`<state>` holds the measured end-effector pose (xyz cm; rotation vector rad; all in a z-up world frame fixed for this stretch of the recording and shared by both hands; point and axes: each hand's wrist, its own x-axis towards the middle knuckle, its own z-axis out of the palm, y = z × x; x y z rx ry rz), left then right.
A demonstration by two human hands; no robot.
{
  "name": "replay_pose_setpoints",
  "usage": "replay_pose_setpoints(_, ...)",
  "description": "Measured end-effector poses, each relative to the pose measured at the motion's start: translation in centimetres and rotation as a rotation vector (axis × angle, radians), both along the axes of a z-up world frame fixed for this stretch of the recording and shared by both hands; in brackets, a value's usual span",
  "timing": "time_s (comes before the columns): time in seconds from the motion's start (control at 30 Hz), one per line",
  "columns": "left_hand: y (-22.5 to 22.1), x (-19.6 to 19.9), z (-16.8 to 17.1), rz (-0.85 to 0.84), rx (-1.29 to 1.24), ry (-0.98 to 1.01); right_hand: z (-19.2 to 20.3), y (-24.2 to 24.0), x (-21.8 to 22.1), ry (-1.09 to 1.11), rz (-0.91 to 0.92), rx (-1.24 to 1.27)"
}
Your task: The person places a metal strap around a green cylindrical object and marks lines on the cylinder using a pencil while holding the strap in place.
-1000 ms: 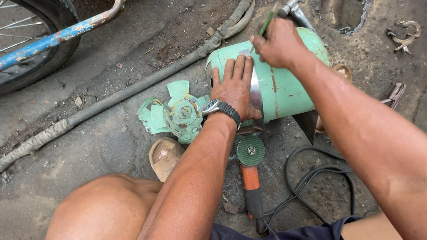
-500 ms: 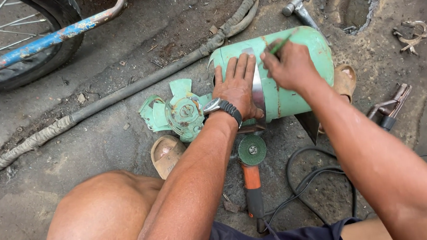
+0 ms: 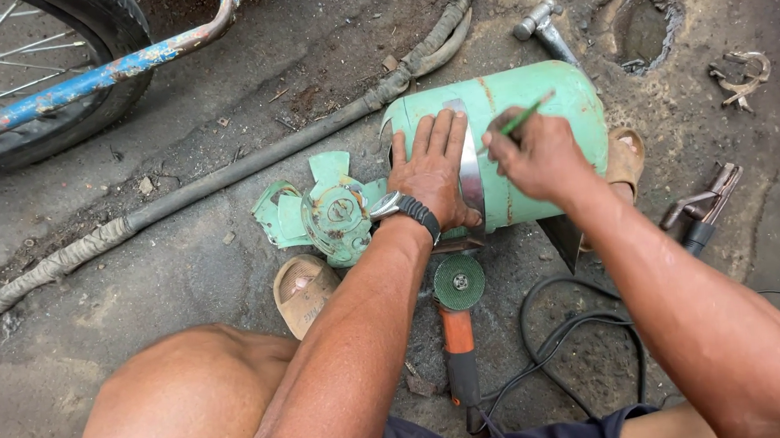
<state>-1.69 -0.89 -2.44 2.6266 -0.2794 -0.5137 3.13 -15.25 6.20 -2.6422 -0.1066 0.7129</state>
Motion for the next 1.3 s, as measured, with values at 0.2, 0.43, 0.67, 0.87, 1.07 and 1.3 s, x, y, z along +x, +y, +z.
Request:
replay_pose_setpoints(0.2, -0.2, -0.1, -0.1, 0.004, 0.007, 0.009, -1.2, 0.8, 3.2, -0.013, -0.101, 0.033)
replay_pose_setpoints(0.43, -0.3, 0.1, -0.8, -0.009, 0.042, -0.022, -2.7, 1.7, 8.3, 0.016, -0.048, 0.131)
replay_pose_setpoints(0.67, 0.2, 0.0, -0.1, -0.035, -0.008, -0.001, -1.7, 0.0, 1.0, -0.333, 0.201, 0.068)
replay_pose_setpoints(0.87, 0.5, 0.3, 0.6, -0.037, -0.027, 0.009, -7.6, -6.0, -7.6, -0.584, 0.241, 0.344)
replay_pose_setpoints(1.07, 0.2, 0.6, -0.1, -0.027, -0.008, 0.002, -5.5, -3.4, -4.5, -0.717, 0.276, 0.150)
replay_pose_setpoints(1.3, 0.4, 1.4, 0.3, -0.034, -0.033, 0.013, -6.7, -5.7, -7.9, -0.586, 0.203, 0.353)
